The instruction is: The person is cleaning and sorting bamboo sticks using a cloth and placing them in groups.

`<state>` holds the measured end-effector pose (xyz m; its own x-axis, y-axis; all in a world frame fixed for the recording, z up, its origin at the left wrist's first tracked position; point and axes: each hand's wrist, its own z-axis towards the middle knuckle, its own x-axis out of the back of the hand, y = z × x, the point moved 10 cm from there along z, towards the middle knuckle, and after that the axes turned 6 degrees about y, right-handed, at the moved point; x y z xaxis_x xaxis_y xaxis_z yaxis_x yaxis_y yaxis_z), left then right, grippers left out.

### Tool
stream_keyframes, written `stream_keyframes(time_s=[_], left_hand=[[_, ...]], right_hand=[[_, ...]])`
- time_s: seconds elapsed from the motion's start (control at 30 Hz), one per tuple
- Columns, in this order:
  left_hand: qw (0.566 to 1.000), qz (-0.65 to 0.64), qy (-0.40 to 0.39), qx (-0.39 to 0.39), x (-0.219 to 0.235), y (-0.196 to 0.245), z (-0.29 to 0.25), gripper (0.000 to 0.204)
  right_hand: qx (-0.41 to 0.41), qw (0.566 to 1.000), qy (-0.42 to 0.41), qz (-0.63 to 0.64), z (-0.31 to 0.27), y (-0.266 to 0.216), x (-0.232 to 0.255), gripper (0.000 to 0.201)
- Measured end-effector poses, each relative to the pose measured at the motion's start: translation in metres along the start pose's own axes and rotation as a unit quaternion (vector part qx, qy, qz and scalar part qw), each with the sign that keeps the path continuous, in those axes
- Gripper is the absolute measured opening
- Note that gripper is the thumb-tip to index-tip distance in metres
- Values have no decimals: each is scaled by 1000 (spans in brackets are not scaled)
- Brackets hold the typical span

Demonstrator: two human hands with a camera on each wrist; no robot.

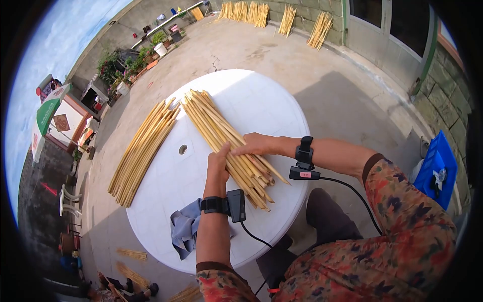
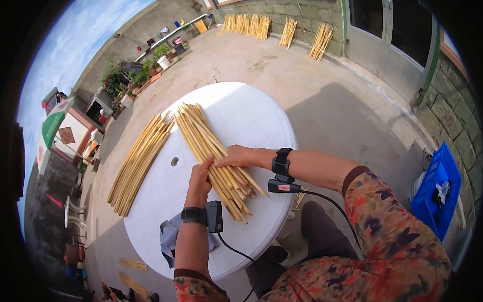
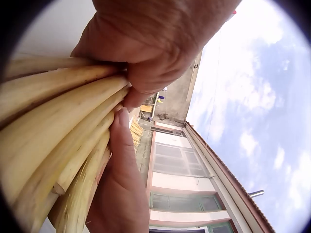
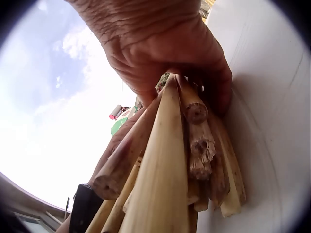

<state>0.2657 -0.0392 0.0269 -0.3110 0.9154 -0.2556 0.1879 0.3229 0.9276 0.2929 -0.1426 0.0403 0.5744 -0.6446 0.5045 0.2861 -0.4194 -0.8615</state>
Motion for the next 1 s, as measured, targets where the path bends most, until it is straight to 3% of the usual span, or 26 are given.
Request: stream_keyframes(time_s=[0.2,0.23,0.3,0.37,0.47,0.5,0.63,0.7,0.87,1.0], left_hand=[[997,63,-39,29,19,-14,-38,42],[994,87,-43,42,23,-17,-41,42],[990,114,-62,50,24,-16,-45,43],[978,200,-27,46,33,-9,-47,46],[972,230,-14,55,43,-4,-36,51],[969,243,-12,50,44,-1,-35,54],[962,267,23,46,50,14,-31,51],[968,248,24,37,59,10,-13,50],[983,182,38,14,62,3,15,43],[984,163,66,10,53,10,7,44]], right_hand=[[-46,987,-60,139,-44,-8,-37,66],[-48,992,-83,83,-45,-6,-39,70],[-70,994,-64,61,-42,-5,-30,70],[-93,994,-44,39,-39,-7,-21,71],[-128,992,-18,-11,-22,-8,-8,71],[-99,995,34,-4,-17,-11,-2,72],[-80,992,68,-74,7,-5,14,71],[-36,983,148,-99,26,0,30,69],[-25,986,156,-45,40,-3,23,71],[-44,990,133,19,41,-12,5,71]])
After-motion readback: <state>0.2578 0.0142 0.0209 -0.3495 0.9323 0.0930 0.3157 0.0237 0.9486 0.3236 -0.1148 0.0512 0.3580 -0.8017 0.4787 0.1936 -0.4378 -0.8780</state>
